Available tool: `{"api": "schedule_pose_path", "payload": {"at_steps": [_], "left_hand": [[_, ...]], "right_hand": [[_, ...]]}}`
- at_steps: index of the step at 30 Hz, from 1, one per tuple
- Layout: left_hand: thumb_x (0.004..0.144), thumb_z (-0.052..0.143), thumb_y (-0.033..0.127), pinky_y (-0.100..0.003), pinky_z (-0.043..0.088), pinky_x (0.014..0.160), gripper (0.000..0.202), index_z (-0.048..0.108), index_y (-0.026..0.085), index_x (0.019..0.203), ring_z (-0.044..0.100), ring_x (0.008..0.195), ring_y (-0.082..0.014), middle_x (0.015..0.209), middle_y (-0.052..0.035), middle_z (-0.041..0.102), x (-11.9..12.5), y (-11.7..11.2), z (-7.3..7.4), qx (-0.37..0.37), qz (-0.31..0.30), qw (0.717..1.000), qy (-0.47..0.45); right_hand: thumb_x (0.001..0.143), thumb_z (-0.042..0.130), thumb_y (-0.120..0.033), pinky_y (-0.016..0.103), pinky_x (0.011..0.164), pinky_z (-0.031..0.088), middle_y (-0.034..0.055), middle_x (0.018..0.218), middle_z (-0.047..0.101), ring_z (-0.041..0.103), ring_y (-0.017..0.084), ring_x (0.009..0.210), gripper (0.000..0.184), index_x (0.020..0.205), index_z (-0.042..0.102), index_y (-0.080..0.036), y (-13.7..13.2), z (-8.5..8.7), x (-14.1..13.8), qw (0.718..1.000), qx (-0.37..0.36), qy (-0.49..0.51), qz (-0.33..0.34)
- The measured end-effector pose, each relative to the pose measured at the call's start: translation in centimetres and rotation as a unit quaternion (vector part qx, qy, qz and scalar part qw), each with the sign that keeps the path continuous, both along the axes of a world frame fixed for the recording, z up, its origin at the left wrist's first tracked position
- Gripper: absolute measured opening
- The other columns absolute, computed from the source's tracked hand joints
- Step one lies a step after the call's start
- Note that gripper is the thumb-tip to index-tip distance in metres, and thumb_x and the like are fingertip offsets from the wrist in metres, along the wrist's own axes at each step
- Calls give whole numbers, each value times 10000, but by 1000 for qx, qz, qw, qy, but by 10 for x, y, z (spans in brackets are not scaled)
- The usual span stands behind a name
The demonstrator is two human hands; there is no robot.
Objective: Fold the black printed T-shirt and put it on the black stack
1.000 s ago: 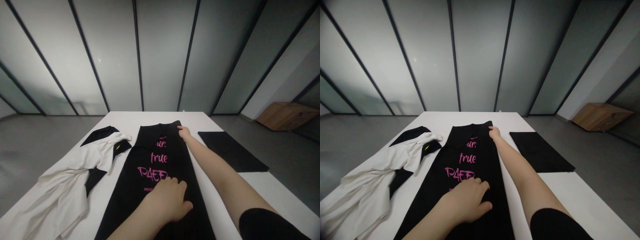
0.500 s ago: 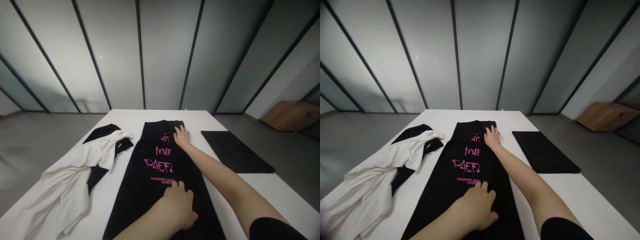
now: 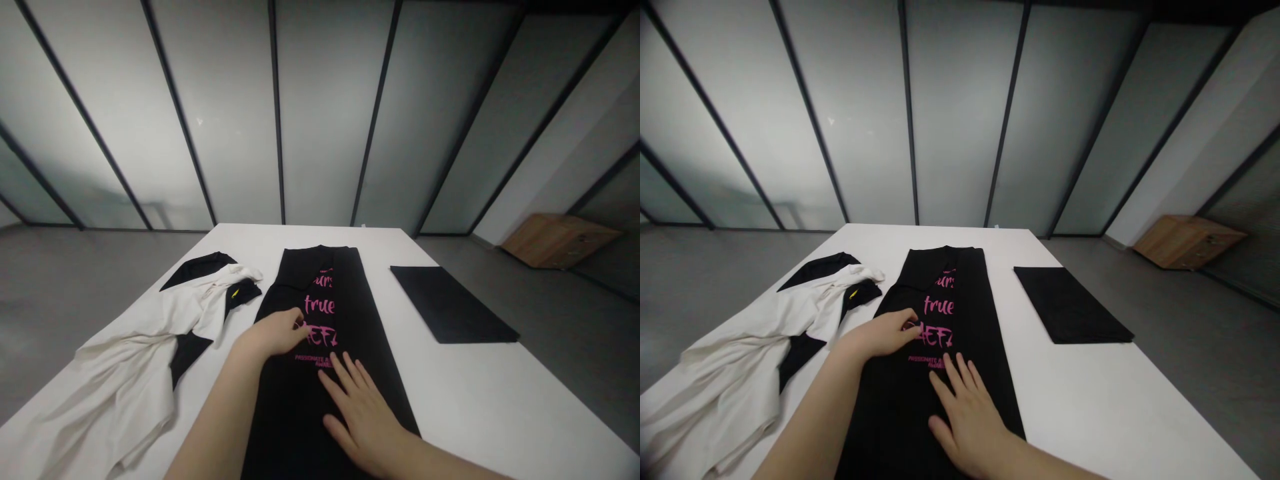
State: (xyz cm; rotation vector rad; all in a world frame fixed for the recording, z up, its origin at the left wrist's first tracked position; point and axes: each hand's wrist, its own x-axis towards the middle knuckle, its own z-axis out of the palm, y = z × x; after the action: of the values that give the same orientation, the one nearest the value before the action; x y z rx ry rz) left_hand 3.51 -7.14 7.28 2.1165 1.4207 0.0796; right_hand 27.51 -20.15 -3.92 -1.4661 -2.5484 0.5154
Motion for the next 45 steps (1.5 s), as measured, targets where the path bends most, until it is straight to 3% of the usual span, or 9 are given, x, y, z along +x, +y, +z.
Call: {"api": "schedule_pose_path", "payload": {"at_steps": [8,12,15,20,25,28,33,41,45], "left_hand": [[939,500,504,-380,511,1022,452,655,188,1224,682,1196,-315,1335,-143,724,-73,37,-25,-12,143,989,44],[933,496,545,-311,578,734,479,632,205,1241,707,1029,-284,1238,-132,734,-87,42,-35,-88,168,982,12],[939,492,541,-258,541,587,483,608,199,1260,705,877,-246,1146,-130,729,-86,43,-40,-101,180,978,9],[945,512,520,-266,549,555,446,600,229,1270,702,764,-229,1046,-105,712,-76,41,-40,-107,164,981,11],[957,504,501,-253,510,515,433,556,255,1309,666,669,-212,847,-47,657,-75,40,-41,-105,152,983,19],[960,502,482,-250,482,487,444,529,261,1344,629,595,-198,749,-9,596,-78,43,-47,-96,155,983,11],[954,518,496,-263,505,493,351,586,247,1191,644,628,-211,776,-23,616,-79,48,-53,-81,158,984,23],[923,597,528,-252,558,546,329,610,267,1122,673,756,-218,836,-24,624,-74,49,-50,-96,155,983,-20],[908,634,520,-244,559,550,362,619,270,1169,675,719,-200,816,-11,627,-71,51,-55,-122,150,980,-44]], "right_hand": [[912,715,-627,737,1268,125,124,1771,142,149,457,1613,895,1677,317,-388,-30,20,22,998,-43,25,38],[741,833,-717,755,1258,122,157,1774,135,144,495,1605,1083,1660,392,-352,-34,28,27,997,-41,32,51],[788,797,-702,741,1265,158,151,1747,285,242,468,1595,805,1471,628,-310,-41,31,30,995,-47,30,86],[831,772,-363,659,1263,328,143,1629,497,423,424,1526,348,1156,703,-260,-63,4,37,998,-23,-7,50],[731,675,-132,499,948,623,118,1238,708,704,354,1121,463,1174,666,-269,-84,-33,43,997,58,-4,-49],[739,692,-155,476,856,631,95,1100,729,723,325,965,382,1102,642,-262,-85,-41,46,992,123,17,-34],[867,680,-164,434,888,620,115,1152,763,748,296,997,529,1380,557,-208,-75,-42,55,973,222,49,-32],[924,695,-245,392,912,589,107,1197,792,769,294,1063,476,1396,644,-261,-46,-7,78,997,-28,22,-62],[660,946,-378,337,803,549,94,1098,795,759,312,989,747,1347,673,-268,-29,34,93,987,-127,-51,-90]]}}
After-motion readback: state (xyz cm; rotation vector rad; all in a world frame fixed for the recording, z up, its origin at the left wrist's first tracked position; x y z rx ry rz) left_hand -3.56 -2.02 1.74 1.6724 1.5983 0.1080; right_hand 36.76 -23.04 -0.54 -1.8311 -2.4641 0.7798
